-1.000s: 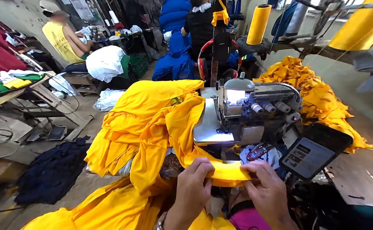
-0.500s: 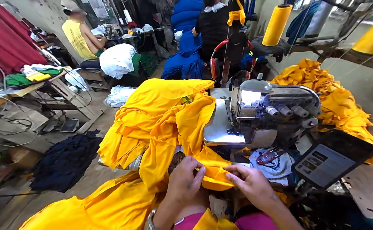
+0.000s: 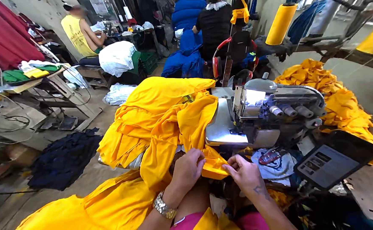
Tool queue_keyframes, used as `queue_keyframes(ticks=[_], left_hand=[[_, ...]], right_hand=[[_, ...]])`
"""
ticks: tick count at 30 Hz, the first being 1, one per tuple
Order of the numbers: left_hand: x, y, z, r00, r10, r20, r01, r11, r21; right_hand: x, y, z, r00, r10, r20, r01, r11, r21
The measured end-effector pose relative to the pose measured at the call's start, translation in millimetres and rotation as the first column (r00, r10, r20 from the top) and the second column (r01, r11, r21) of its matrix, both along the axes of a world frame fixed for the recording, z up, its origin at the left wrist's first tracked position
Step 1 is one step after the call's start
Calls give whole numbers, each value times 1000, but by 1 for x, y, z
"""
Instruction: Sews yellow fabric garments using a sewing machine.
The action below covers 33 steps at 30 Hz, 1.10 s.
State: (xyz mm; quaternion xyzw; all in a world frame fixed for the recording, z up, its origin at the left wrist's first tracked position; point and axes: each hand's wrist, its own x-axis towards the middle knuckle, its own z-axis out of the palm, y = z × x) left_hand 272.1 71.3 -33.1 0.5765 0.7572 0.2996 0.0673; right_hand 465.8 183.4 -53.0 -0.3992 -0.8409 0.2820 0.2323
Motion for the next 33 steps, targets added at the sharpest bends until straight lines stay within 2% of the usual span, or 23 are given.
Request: queue_keyframes(ticks=[2, 4, 7, 9, 12, 14, 16, 18, 20, 21, 23, 25, 26, 28, 30, 33], left_hand=[[1, -1, -7, 1000, -18, -24, 19, 999, 27], [3, -4, -10, 998, -29, -47, 31, 999, 41], [7, -9, -8, 998, -14, -57, 23, 989, 145], [13, -13, -4, 1000, 9, 5, -9, 975, 221], [24, -14, 2, 973, 1, 231, -74, 949, 306], [36, -15, 6, 901, -66, 428, -105, 925, 365], [47, -13, 17, 820, -134, 556, -150, 887, 436], [46, -7, 25, 868, -163, 469, -98, 869, 485], [34, 7, 40, 975, -144, 169, 44, 873, 486], [29, 16, 55, 989, -150, 3, 130, 869, 478], [29, 40, 91, 950, -206, -236, 298, 827, 476], [30, 71, 108, 911, -228, -344, 371, 819, 438], [28, 89, 103, 903, -206, -378, 354, 854, 381], [23, 113, 76, 915, -134, -381, 231, 948, 221], [20, 119, 58, 945, -30, -326, 80, 987, 139], [24, 118, 53, 959, 91, -268, -73, 994, 77]], right_hand=[[-1, 3, 0, 999, 36, 15, -35, 999, -41], [0, 7, 4, 993, 92, 71, -80, 985, -156], [4, 9, 6, 990, 138, 43, -128, 976, -175], [8, 5, 7, 989, 150, -1, -150, 983, -107], [11, -1, 4, 985, 139, -99, -122, 979, 163], [12, -7, 4, 971, 135, -198, -71, 951, 301], [14, -14, 12, 923, 189, -335, -75, 942, 326], [16, -18, 14, 863, 235, -446, -114, 953, 282], [17, -19, 14, 826, 213, -522, -169, 977, 131], [18, -20, 19, 792, 195, -578, -208, 977, 45], [21, -20, 40, 684, 164, -711, -269, 963, -37], [21, -9, 44, 631, 74, -772, -247, 963, -110], [16, -1, 35, 643, -24, -766, -214, 954, -210], [11, 8, 15, 692, -206, -692, -222, 851, -476], [15, 5, 13, 730, -236, -642, -205, 820, -535], [24, 0, 14, 704, -300, -644, -194, 791, -580]])
